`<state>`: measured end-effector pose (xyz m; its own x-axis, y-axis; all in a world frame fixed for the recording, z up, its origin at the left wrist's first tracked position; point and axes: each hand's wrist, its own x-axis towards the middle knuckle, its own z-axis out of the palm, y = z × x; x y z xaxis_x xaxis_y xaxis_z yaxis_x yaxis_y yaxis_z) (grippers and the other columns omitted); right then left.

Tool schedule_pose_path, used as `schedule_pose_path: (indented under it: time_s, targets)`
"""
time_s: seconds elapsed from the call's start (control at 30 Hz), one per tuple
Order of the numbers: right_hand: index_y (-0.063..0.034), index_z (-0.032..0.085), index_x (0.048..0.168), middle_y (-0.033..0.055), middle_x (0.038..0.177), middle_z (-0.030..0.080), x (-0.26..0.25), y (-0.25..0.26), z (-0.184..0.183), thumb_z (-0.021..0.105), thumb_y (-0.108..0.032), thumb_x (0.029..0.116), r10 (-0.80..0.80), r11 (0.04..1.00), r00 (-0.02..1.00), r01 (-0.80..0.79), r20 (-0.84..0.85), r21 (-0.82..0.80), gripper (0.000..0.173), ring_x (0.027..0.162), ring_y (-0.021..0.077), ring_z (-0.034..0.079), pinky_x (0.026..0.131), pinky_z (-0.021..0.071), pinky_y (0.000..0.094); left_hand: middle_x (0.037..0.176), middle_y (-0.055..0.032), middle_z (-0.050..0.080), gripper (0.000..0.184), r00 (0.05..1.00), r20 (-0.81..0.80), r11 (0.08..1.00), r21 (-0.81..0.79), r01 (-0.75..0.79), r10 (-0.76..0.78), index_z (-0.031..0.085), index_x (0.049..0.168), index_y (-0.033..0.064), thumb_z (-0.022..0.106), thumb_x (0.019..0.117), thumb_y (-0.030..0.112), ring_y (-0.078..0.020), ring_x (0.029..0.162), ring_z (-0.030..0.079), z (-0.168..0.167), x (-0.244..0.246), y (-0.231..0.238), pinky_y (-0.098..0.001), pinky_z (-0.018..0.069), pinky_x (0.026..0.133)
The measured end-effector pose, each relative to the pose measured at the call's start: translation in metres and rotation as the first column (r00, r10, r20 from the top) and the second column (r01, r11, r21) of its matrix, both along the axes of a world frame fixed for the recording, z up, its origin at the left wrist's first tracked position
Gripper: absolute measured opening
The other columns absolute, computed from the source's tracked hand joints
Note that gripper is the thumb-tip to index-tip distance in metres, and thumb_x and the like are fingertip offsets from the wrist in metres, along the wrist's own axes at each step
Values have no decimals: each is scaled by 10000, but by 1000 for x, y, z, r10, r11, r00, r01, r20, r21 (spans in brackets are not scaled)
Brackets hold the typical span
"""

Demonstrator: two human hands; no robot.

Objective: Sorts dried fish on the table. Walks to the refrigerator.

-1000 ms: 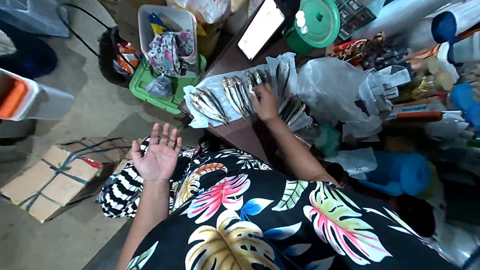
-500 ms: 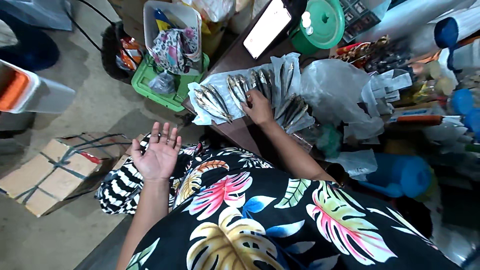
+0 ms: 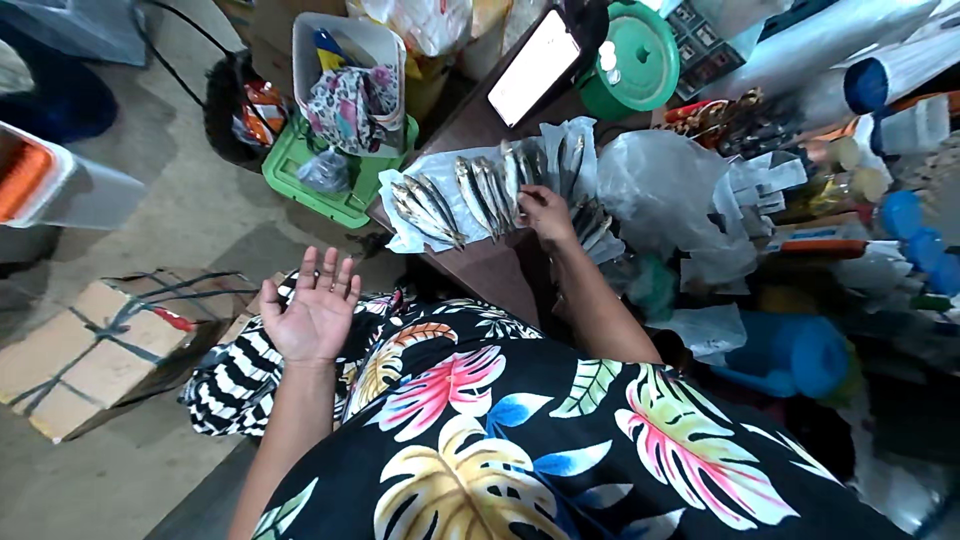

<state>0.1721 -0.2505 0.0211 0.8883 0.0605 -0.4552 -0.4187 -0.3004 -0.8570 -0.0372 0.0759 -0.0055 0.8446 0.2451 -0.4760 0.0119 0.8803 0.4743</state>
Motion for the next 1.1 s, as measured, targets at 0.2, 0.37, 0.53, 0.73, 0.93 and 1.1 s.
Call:
schedule_pose_path:
  time_s: [0.2, 0.37, 0.53, 0.73, 0.93, 1.1]
  targets:
    - [-5, 604, 1335, 138, 1176, 668, 0, -34, 6, 614, -159, 1036, -108, 992, 994, 108, 10, -66, 337, 911, 143, 650, 756, 548, 304, 1508, -71, 507, 845, 1000, 11, 1000, -22, 5, -5, 408, 1516, 200, -112, 992, 611, -256, 1343, 544, -1, 0, 0, -452, 465, 1079]
    - [21, 626, 1299, 158, 1095, 686, -11, -40, 4, 625, -160, 1028, -76, 989, 995, 83, 65, -124, 327, 835, 139, 650, 738, 555, 309, 1421, -46, 590, 828, 997, -61, 999, 32, 42, -40, 432, 1483, 218, -129, 1000, 588, -228, 1265, 608, 4, 7, -7, -446, 487, 1053]
    - [10, 623, 1315, 170, 1146, 685, 1, -52, -4, 604, -165, 1037, -149, 973, 983, 165, 106, -161, 329, 885, 172, 670, 765, 568, 338, 1369, -49, 629, 800, 996, -70, 998, 27, 59, -57, 463, 1454, 213, -92, 1015, 585, -232, 1225, 636, 15, 14, -14, -447, 505, 1036]
    - [29, 643, 1294, 218, 1208, 697, 52, -79, -6, 588, -144, 1020, -21, 834, 963, 165, 268, -526, 329, 1108, 332, 688, 1001, 535, 487, 1345, -56, 653, 827, 993, -84, 993, 78, 85, -79, 497, 1428, 210, -107, 1007, 588, -238, 1211, 647, 20, 16, -18, -445, 519, 1015]
    - [43, 691, 1187, 243, 1231, 670, 72, -59, -9, 603, -162, 1020, 197, 755, 957, -8, 215, -656, 278, 1193, 375, 637, 1054, 496, 522, 1326, -48, 658, 799, 995, -88, 996, 69, 63, -57, 488, 1425, 199, -80, 1019, 588, -231, 1197, 651, 20, 12, -21, -439, 516, 1017]
    - [40, 671, 1188, 250, 1238, 658, 76, -47, -15, 658, -250, 990, 142, 714, 987, -51, 74, -698, 351, 1185, 404, 635, 995, 514, 582, 1334, -65, 658, 805, 995, -88, 995, 76, 60, -54, 499, 1427, 187, -71, 1023, 589, -247, 1207, 649, 22, 13, -20, -449, 512, 1027]
